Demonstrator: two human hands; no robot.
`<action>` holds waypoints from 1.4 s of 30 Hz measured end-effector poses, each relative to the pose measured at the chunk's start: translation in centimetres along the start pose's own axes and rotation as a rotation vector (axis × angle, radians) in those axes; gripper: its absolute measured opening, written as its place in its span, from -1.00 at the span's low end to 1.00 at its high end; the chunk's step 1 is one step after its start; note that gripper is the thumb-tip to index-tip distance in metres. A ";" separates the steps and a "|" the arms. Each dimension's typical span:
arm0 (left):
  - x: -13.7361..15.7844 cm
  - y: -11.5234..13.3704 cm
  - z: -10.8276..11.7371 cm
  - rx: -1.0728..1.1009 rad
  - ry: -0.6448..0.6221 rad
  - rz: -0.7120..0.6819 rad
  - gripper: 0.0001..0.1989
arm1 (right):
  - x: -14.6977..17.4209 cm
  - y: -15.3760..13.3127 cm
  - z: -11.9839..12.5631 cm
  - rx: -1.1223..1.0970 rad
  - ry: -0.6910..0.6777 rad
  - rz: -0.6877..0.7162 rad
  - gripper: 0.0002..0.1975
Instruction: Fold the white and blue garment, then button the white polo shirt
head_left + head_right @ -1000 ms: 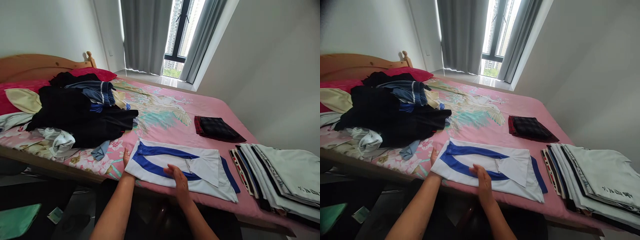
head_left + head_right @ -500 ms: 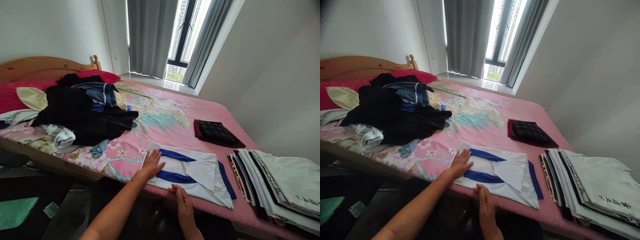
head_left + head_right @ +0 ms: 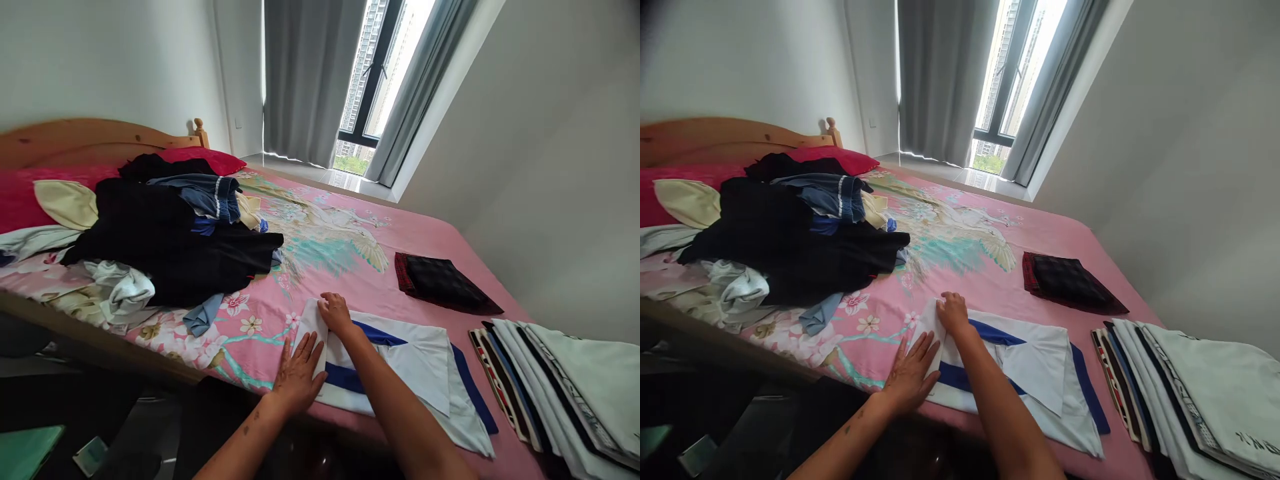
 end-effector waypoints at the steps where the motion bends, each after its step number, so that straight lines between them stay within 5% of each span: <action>1: 0.0 0.0 0.1 0.007 -0.001 -0.001 -0.40 | -0.8 0.3 -0.3 0.013 -0.015 -0.005 -0.71; 8: 0.7 -0.2 0.2 0.049 -0.039 -0.036 -0.38 | -2.9 1.4 -2.8 0.117 -0.130 -0.054 -0.73; 13: 1.0 -0.1 0.4 0.075 -0.038 -0.065 -0.36 | -3.0 0.8 -2.4 0.168 -0.095 -0.102 -0.76; 16: 1.1 -1.0 1.2 0.128 0.038 -0.043 -0.43 | -1.3 -1.2 -1.7 0.171 -0.035 -0.052 -0.67; 21: 1.8 -5.4 2.0 -0.011 0.202 0.293 -0.59 | 4.7 -2.6 -4.1 0.182 -0.008 0.165 -0.55; 26: 1.2 -7.1 1.7 -0.186 0.036 0.134 -0.54 | 6.6 -0.4 -6.7 0.120 0.021 0.081 -0.53; 31: -1.1 -7.2 2.1 -0.211 -0.087 0.030 -0.48 | 5.9 0.1 -5.9 0.000 0.119 0.118 -0.54; 37: -2.8 -6.1 0.5 -0.151 -0.036 0.114 -0.53 | 5.6 0.3 -5.1 -0.306 0.228 0.107 -0.57; 42: -6.2 -0.7 -0.9 0.257 0.080 0.153 -0.49 | 4.9 2.3 -2.0 -0.850 0.413 0.031 -0.54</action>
Point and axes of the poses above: each hand's wrist, its own x-axis away from the middle knuckle, its own z-axis out of the back of the hand, y = z × x, the point moved 3 cm from there along -x, towards the middle knuckle, and after that the axes turned 11 degrees about -x, right-handed, at the moved point
